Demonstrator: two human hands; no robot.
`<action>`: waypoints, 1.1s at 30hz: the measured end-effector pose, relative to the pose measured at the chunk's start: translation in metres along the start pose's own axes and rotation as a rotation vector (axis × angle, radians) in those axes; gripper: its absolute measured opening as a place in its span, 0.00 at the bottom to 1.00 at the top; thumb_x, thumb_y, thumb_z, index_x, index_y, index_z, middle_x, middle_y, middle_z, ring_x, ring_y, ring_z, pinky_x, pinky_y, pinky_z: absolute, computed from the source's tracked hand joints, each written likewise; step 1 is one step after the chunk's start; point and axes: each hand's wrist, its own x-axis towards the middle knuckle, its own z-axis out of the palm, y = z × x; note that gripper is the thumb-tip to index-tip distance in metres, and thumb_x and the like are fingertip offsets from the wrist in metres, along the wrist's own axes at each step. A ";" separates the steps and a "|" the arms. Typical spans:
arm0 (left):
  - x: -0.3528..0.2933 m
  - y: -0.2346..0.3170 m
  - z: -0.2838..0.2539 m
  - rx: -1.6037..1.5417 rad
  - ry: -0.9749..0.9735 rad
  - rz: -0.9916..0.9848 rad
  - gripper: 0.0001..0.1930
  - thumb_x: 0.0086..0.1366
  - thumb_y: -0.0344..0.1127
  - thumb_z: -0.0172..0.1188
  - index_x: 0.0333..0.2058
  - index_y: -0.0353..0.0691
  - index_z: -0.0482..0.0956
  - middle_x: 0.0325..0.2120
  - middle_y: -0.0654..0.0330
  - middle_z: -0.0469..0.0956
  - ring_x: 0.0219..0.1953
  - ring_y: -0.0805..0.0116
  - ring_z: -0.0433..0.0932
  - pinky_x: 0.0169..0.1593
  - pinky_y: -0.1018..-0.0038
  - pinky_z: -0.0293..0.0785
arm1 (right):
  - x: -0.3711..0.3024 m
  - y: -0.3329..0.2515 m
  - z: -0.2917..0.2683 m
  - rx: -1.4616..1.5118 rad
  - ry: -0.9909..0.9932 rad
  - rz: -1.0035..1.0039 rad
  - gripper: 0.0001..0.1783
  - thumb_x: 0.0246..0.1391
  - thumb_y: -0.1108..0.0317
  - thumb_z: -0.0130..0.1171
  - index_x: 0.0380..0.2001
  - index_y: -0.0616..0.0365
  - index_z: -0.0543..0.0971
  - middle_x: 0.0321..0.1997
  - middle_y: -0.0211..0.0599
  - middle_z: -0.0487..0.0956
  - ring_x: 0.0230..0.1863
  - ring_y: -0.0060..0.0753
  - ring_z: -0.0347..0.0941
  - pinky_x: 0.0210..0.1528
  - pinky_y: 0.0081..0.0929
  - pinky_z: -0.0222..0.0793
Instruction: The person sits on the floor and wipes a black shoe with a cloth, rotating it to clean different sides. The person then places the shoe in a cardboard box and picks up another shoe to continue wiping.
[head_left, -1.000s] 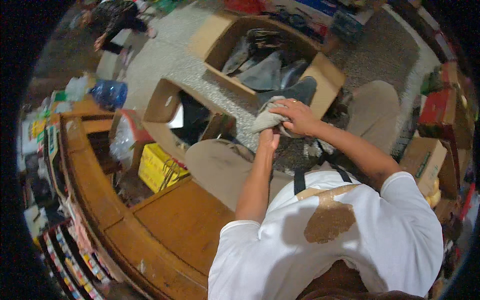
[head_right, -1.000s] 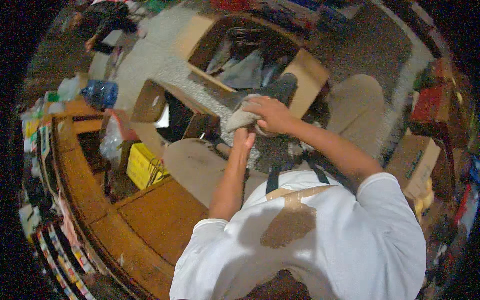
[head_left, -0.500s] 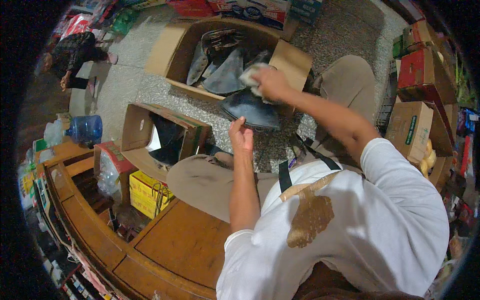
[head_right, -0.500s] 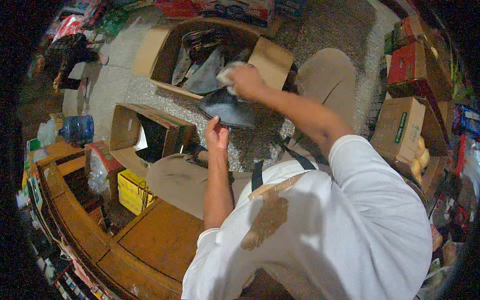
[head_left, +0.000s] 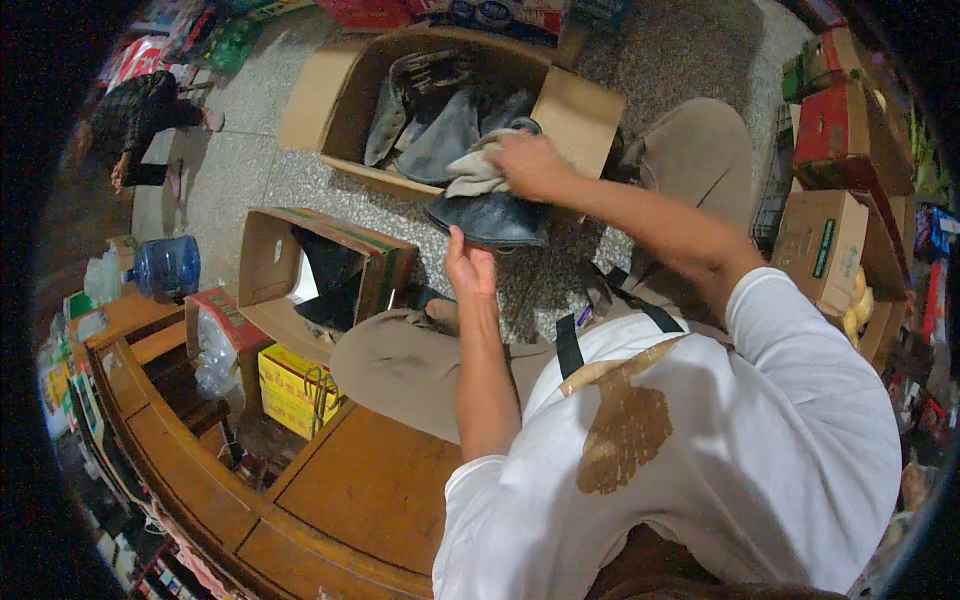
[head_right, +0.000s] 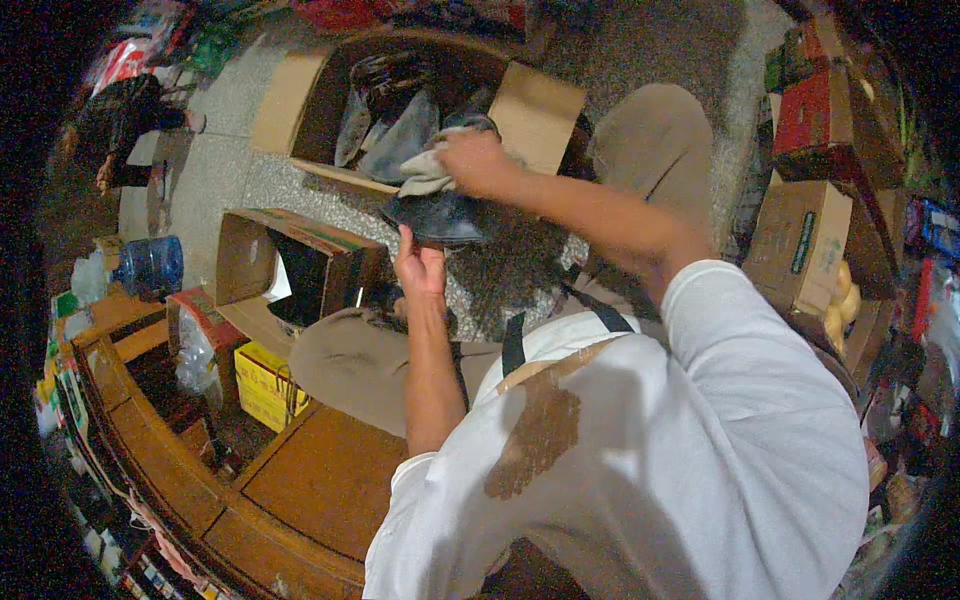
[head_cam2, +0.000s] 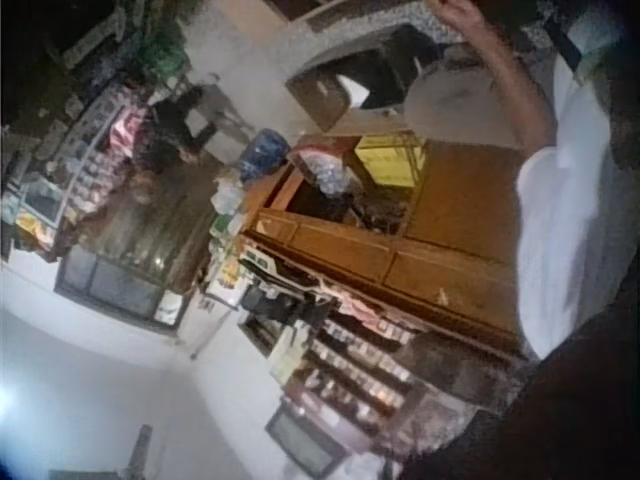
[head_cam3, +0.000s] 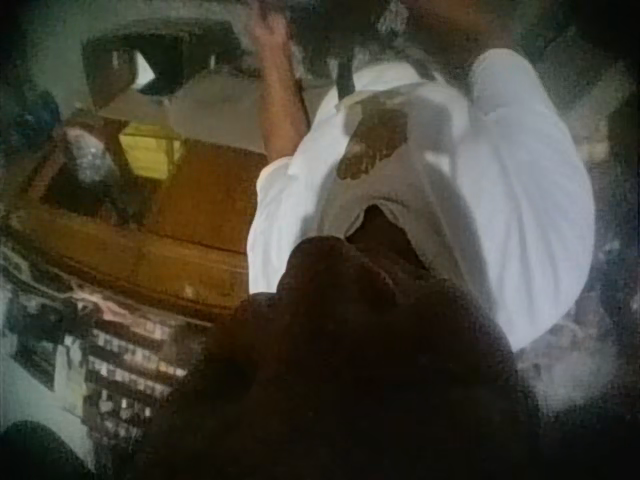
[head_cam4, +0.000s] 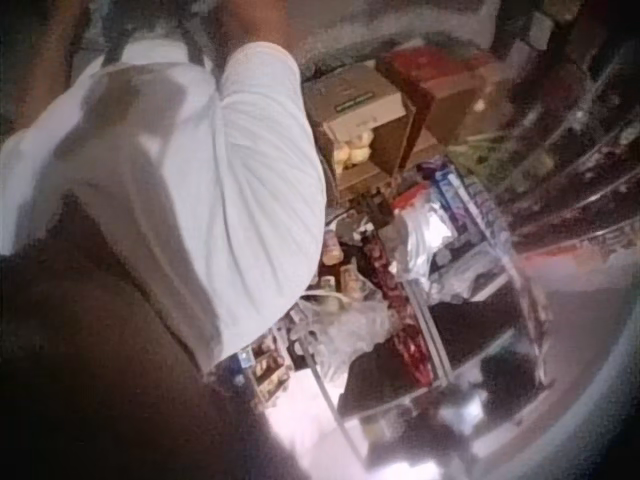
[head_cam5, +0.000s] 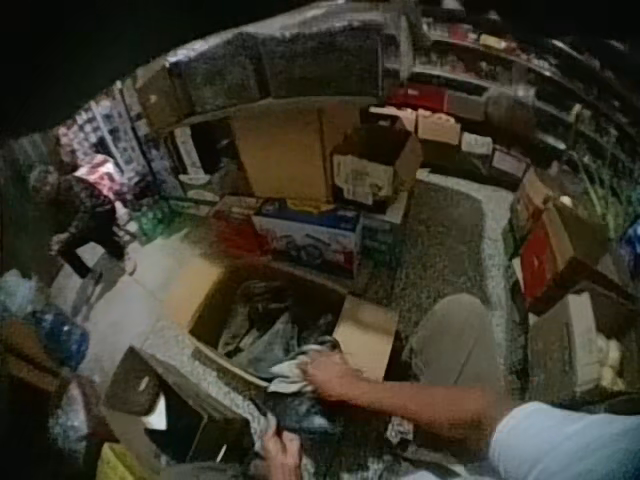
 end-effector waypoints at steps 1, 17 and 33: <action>0.001 -0.002 -0.003 -0.002 -0.015 -0.008 0.21 0.71 0.37 0.49 0.58 0.33 0.66 0.57 0.53 0.70 0.58 0.57 0.69 0.64 0.59 0.62 | 0.005 -0.014 0.010 -0.012 -0.060 0.016 0.14 0.42 0.67 0.62 0.37 0.48 0.82 0.42 0.39 0.78 0.46 0.45 0.76 0.38 0.45 0.75; 0.007 -0.010 -0.044 0.033 0.013 -0.024 0.22 0.72 0.47 0.46 0.55 0.36 0.68 0.54 0.54 0.71 0.56 0.57 0.70 0.60 0.59 0.67 | -0.068 -0.028 -0.030 0.144 -0.220 -0.442 0.21 0.46 0.63 0.59 0.47 0.47 0.77 0.47 0.42 0.74 0.48 0.48 0.73 0.47 0.44 0.72; -0.001 -0.005 -0.023 -0.051 -0.102 0.018 0.21 0.74 0.43 0.43 0.59 0.39 0.64 0.59 0.58 0.67 0.59 0.60 0.66 0.63 0.60 0.62 | 0.079 -0.104 0.041 -0.057 -0.338 -0.133 0.14 0.38 0.65 0.65 0.32 0.56 0.84 0.37 0.45 0.81 0.41 0.49 0.79 0.38 0.46 0.75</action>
